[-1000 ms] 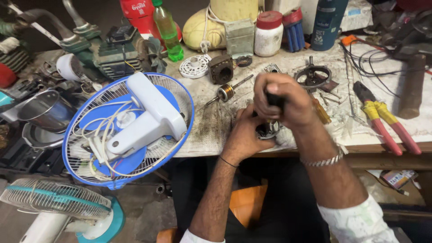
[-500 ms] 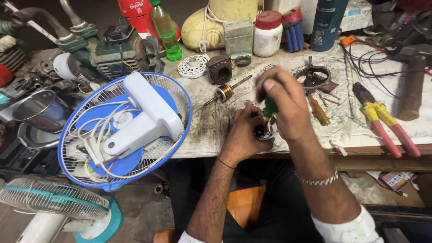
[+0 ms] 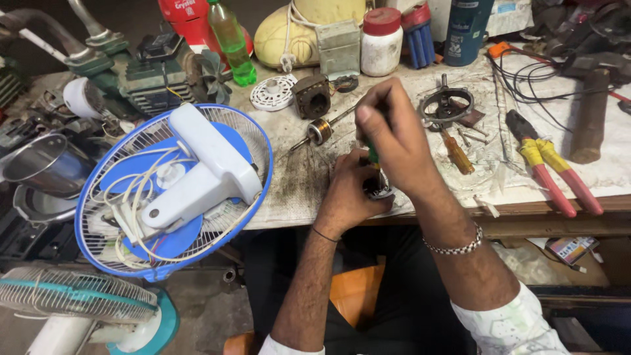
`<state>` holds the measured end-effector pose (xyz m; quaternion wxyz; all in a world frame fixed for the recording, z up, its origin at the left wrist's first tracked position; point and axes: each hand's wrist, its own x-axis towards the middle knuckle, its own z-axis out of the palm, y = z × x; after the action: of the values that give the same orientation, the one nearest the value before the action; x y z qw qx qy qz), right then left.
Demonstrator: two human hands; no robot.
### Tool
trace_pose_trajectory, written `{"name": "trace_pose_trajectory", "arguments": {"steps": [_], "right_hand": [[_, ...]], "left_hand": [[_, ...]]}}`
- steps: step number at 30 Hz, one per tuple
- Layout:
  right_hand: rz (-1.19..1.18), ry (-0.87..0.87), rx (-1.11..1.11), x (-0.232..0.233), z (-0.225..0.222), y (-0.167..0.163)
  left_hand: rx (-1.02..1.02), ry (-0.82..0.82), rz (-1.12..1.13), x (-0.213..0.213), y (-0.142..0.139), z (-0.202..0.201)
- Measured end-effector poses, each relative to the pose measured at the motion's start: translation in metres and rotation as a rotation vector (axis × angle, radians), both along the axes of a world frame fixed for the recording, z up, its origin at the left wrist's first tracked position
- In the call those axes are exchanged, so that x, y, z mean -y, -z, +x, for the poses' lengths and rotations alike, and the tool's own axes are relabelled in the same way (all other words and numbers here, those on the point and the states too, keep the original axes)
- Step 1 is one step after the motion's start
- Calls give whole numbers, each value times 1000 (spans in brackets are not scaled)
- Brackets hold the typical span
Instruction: The person disassembles a small electrical component, removes a screw with a screwdriver, and uses sandpaper to clean a metal ring. The person then reassembles the component and secures it with the screw.
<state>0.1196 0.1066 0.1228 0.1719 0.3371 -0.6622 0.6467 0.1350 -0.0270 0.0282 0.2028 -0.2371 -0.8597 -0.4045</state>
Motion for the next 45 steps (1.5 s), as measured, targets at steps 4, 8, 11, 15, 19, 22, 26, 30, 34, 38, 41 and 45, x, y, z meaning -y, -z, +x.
{"name": "trace_pose_trajectory", "arguments": {"steps": [4,8,11,15,19,22,26,30,34,38,41,45], "right_hand": [[372,276,-337,-7,15,-9],[536,345,-370,-13,20,-9],[511,251,-285,-19,18,-7],[484,91,-260,-25,11,-4],[549,324,-385,-26,17,2],[411,78,-166,-29,21,2],[496,252,-178,-30,26,-1],[572,305,-285,-30,30,-2],[494,272,-206,-28,32,1],[531,457,-331,-30,32,7],[499,438,-343,-35,30,12],[387,445,-268,-38,25,22]], "left_hand": [[50,-18,-44,4,0,-2],[46,-23,-19,8,1,-2],[67,-12,5,9,3,-1],[64,-13,-7,11,4,2],[65,-38,-6,11,2,7],[42,-21,-22,9,1,8],[47,-17,-30,7,0,6],[56,-27,-24,6,0,6],[67,-21,-16,6,-1,6],[75,-28,-11,6,-1,5],[84,-19,9,6,1,3],[77,-8,7,5,4,-1]]}}
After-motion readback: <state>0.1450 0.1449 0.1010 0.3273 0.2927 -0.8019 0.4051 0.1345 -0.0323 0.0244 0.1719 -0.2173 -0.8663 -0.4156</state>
